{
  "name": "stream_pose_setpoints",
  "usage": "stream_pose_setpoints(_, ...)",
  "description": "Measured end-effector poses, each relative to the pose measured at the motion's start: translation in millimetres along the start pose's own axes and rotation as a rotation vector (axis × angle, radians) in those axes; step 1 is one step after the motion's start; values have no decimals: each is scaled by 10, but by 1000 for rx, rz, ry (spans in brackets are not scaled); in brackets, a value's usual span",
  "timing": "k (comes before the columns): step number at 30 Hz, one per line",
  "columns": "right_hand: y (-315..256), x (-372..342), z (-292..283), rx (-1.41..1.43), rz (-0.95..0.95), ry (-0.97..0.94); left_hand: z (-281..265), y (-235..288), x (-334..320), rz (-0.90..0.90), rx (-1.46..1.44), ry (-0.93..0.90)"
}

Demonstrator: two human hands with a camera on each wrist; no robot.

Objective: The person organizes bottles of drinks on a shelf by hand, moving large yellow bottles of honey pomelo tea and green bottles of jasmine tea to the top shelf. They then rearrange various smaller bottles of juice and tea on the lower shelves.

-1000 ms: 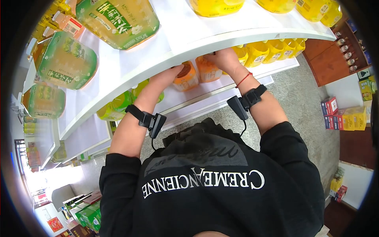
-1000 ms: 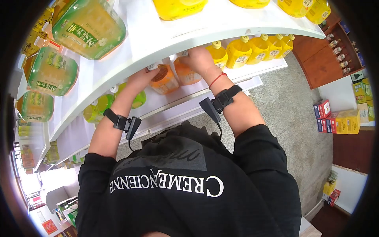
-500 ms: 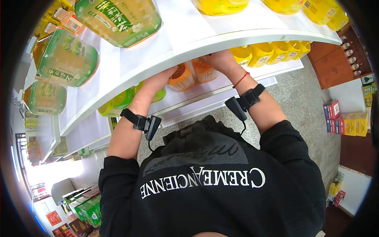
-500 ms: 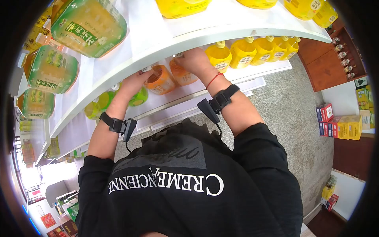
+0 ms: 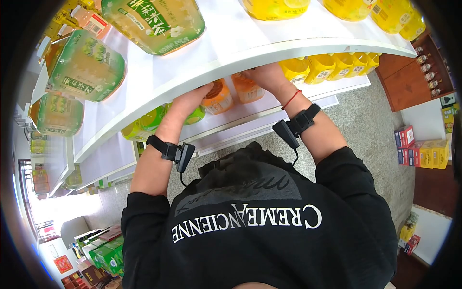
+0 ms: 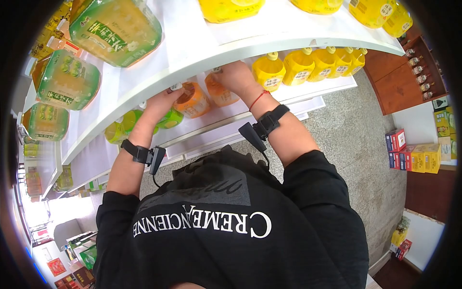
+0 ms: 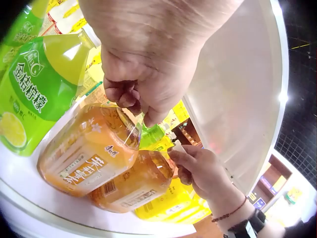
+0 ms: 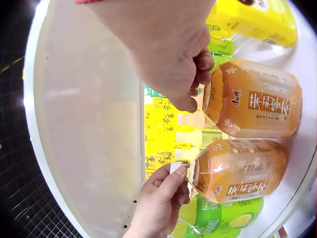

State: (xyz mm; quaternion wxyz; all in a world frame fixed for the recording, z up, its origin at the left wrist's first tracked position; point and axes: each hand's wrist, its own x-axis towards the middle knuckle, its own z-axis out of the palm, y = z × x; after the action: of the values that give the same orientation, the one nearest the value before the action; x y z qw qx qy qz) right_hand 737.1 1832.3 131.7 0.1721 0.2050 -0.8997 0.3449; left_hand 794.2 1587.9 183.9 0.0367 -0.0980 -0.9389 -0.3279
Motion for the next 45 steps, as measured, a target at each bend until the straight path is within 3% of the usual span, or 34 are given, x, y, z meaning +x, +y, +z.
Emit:
stream_pose_setpoints(19, -37, -47, -128, 57, -22, -12, -18, 15, 0, -14, 22, -38)
stream_pose_setpoints(23, -48, -140, -447, 106, 163, -24, -132, 132, -35, -11, 45, -100)
stream_pose_setpoints(25, 20, -233, -625, 111, 263, -17, -92, 59, 15, 141, -69, 81)
stream_pose_setpoints(26, 137, -285, -680, 58, 274, 66, -79, 73, 35, 151, -79, 75)
stream_pose_setpoints(30, 404, -393, -1110, -82, 367, 203, -25, 337, 60, 246, -102, 173)
stream_pose_setpoints(32, 431, -436, -1364, -97, 423, 200, 32, 538, 58, 118, -212, 6)
stream_pose_setpoints(36, 571, -460, -1672, -249, 510, 156, 284, 794, 132, 97, -139, -55)
stream_pose_setpoints(38, 615, -457, -1797, -347, 560, 105, 280, 1075, 161, 31, 69, -197)
stream_pose_setpoints(42, 931, -436, -1909, -342, 572, 27, 641, 1310, 382, 96, 17, -207)
stream_pose_setpoints(45, 1136, -403, -1920, -445, 473, -65, 933, 1529, 567, 139, 27, -126)
